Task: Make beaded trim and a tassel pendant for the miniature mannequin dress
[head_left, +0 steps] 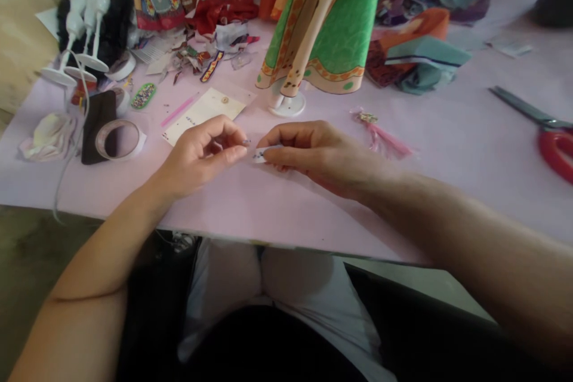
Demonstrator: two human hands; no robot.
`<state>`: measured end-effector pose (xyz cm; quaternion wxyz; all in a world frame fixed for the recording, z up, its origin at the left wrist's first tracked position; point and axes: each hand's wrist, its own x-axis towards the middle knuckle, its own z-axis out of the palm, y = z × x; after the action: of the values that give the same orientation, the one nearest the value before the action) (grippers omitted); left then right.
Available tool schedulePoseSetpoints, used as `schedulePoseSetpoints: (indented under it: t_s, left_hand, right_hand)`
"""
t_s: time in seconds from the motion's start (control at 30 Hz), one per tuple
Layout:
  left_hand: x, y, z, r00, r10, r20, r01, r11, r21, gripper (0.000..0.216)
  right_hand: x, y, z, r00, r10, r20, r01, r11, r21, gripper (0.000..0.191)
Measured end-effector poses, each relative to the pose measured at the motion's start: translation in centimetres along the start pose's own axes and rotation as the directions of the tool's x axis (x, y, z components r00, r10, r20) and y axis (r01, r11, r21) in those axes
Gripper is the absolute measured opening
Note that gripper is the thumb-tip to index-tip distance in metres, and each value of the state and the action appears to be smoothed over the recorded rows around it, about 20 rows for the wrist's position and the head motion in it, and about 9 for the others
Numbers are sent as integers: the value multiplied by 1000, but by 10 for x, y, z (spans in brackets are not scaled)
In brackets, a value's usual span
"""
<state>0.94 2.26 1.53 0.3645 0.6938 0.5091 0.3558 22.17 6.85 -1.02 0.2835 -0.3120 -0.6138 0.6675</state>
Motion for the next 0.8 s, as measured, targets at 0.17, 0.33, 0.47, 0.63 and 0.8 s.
schedulePoseSetpoints:
  t_s: [0.17,0.33,0.47,0.63,0.8]
  left_hand:
    - [0,0,1,997,-11,80,10,1000,21,10]
    - [2,-3,1,994,-40,103,37,999,36,12]
    - [2,-6,2,992,-34,123,28,998,56,12]
    - [3,-6,1,990,-39,136,31,997,64,13]
    - [3,-8,3,989,-34,141,24,997,75,12]
  right_hand:
    - [1,2,0,1000,11,-8,-11,1000,-14,13]
    - [0,2,2,1000,-8,17,9,999,-49,15]
    - [0,1,2,1000,-8,16,9,997,-75,19]
    - [0,0,2,1000,-1,17,3,996,-91,16]
    - [1,2,2,1000,0,17,2,997,-76,12]
